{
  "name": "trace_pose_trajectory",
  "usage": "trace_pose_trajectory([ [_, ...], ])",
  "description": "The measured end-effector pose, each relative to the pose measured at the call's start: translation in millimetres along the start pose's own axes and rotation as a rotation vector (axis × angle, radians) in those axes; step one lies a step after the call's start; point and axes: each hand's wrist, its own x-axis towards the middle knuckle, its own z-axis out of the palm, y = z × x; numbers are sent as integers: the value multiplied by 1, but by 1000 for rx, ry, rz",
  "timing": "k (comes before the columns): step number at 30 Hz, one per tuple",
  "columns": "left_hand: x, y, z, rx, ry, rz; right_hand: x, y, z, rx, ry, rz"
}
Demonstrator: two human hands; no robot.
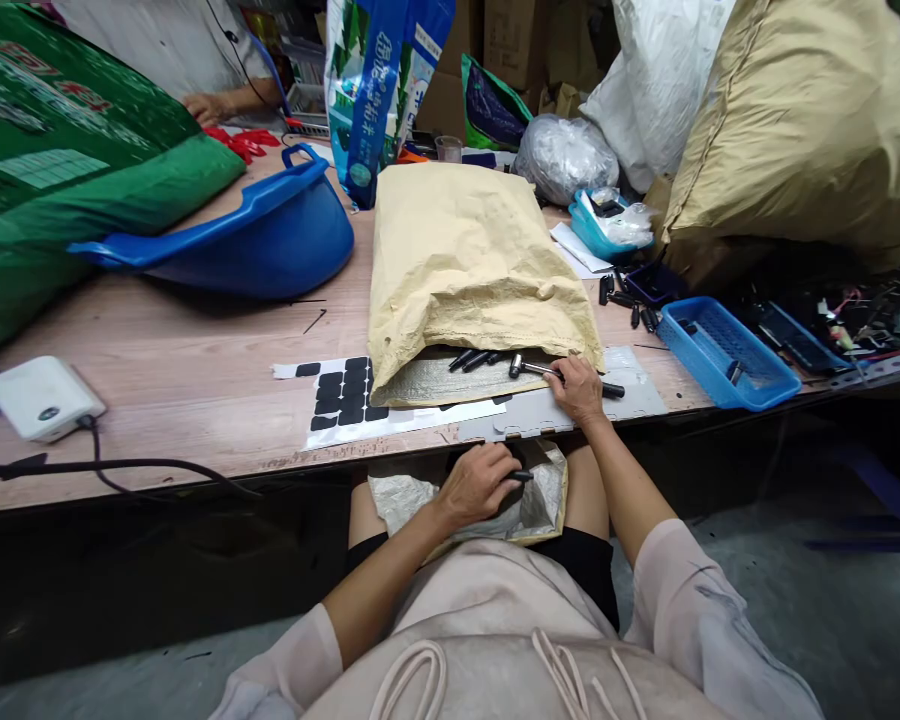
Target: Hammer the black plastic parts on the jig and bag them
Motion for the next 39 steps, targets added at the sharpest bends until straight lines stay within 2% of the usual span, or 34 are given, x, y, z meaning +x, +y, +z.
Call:
trace_pose_trajectory([
  [4, -25, -9, 37, 71, -71, -132, 0, 0, 0, -1, -3, 3],
  [7, -27, -14, 40, 83, -74, -172, 0, 0, 1, -4, 0, 0],
  [9, -20, -12, 27, 54, -18, -111, 0, 0, 1, -4, -2, -1],
  [12, 6, -15, -8, 32, 180, -87, 0, -1, 2, -10, 0, 11],
  [14, 33, -28, -35, 66, 350, -199, 0, -1, 2, -14, 6, 17],
  [16, 61, -48, -60, 110, 452, -343, 0, -2, 2, -10, 12, 14],
  [18, 86, -71, -78, 167, 472, -453, 0, -2, 2, -4, 15, 12],
  [21, 108, -98, -91, 219, 388, -519, 0, -3, 1, 0, 9, 18],
  [24, 113, -111, -94, 252, 296, -506, 0, -5, -1, -1, -9, 18],
  [27, 109, -115, -96, 261, 268, -483, 0, -6, -2, -4, -23, 27],
  [33, 86, -108, -102, 197, 394, -396, 0, -4, 0, 1, 4, 9],
  [36, 78, -93, -92, 123, 395, -285, 0, -3, 2, 4, 23, -1],
  [39, 79, -83, -72, 41, 327, -232, 0, -2, 2, -5, 23, 3],
])
